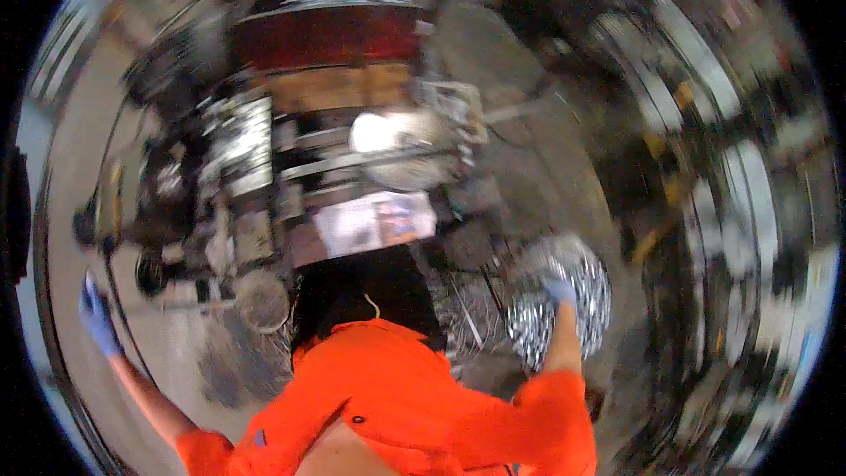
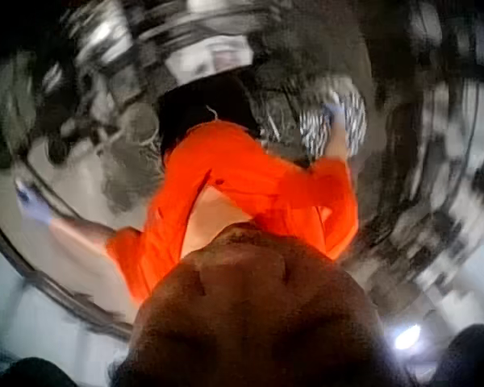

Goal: The person machines metal parts using a lathe, picking up a piece from a bin, securing it in the chuck, and operating the machine controls while wearing gloves.

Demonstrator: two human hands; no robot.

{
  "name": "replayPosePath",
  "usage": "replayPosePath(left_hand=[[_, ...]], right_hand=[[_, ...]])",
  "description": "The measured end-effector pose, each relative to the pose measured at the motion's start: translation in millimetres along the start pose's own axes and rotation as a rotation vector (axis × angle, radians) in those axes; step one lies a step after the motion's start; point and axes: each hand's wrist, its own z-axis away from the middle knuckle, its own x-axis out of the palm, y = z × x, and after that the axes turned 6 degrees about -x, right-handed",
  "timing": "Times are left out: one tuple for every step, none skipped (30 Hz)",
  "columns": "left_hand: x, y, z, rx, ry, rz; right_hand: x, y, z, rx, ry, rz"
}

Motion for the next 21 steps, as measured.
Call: replayPosePath(left_hand=[[5.4, -11.1, 8.7, -0.026, 0.077, 0.096], [-8.0, -18.7, 21.3, -0.065, 0.139, 0.003], [-23.0, -18.3, 35.6, -0.071, 0.204, -0.081], [-52.7, -10.7, 52.2, -0.052, 0.280, -0.183], [-57.6, -27.7, 52.0, -0.132, 0.286, -0.180], [-64.9, -44.5, 54.7, -0.205, 0.291, -0.183], [-71.3, -61.0, 57.9, -0.266, 0.293, -0.177], [-80.2, -67.2, 63.7, -0.308, 0.306, -0.212], [-85.0, -79.6, 71.7, -0.363, 0.309, -0.239], [-84.5, -91.1, 73.2, -0.405, 0.298, -0.254], [-86.1, -95.1, 73.8, -0.359, 0.284, -0.338], [-84.2, -99.8, 72.4, -0.311, 0.270, -0.419], [-83.6, -105.8, 75.0, -0.269, 0.259, -0.506], [-81.1, -113.5, 76.1, -0.213, 0.282, -0.541], [-80.6, -123.9, 82.3, -0.167, 0.309, -0.584], [-83.4, -132.3, 90.3, -0.124, 0.337, -0.628], [-83.5, -120.2, 96.7, -0.186, 0.278, -0.567], [-85.0, -125.3, 99.5, -0.170, 0.273, -0.569], [-86.7, -135.6, 107.0, -0.162, 0.268, -0.577], [-87.9, -143.1, 113.9, -0.151, 0.264, -0.583], [-89.8, -137.4, 128.0, -0.235, 0.206, -0.604]], right_hand=[[-9.2, 7.8, -7.3, -0.374, -0.061, 0.559], [-21.8, 1.5, -15.5, -0.152, -0.243, 0.452], [-26.0, -9.5, -17.5, -0.088, -0.166, 0.445], [-25.1, -71.5, 2.0, 0.202, 0.095, 0.208], [-37.9, -83.9, 2.0, 0.103, 0.172, -0.120], [-47.1, -97.1, -3.5, -0.013, 0.217, -0.515], [-56.5, -111.3, -9.0, -0.122, 0.224, -0.854], [-77.5, -180.1, 7.0, -0.295, 0.181, -0.754], [-110.4, -285.7, 44.0, -0.453, 0.215, -0.468], [-126.8, -349.7, 60.7, -0.590, 0.203, -0.401], [-130.0, -397.9, 67.4, -0.721, 0.187, -0.344], [-122.8, -441.1, 70.6, -0.786, 0.189, -0.435], [-128.7, -507.9, 97.3, -1.020, 0.117, -0.488], [-121.7, -548.7, 102.2, -1.137, 0.024, -0.455], [-125.2, -600.8, 129.1, -1.337, -0.012, -0.362], [-124.8, -648.1, 157.9, -1.481, -0.053, -0.267], [-120.0, -680.7, 178.2, -1.545, -0.132, -0.313], [-103.9, -709.2, 174.0, -1.727, -0.118, -0.241], [-94.9, -737.9, 188.5, -1.785, -0.131, -0.157], [-80.2, -763.0, 187.5, -1.886, -0.093, -0.026], [-70.4, -783.9, 201.4, -1.881, -0.071, 0.107]])
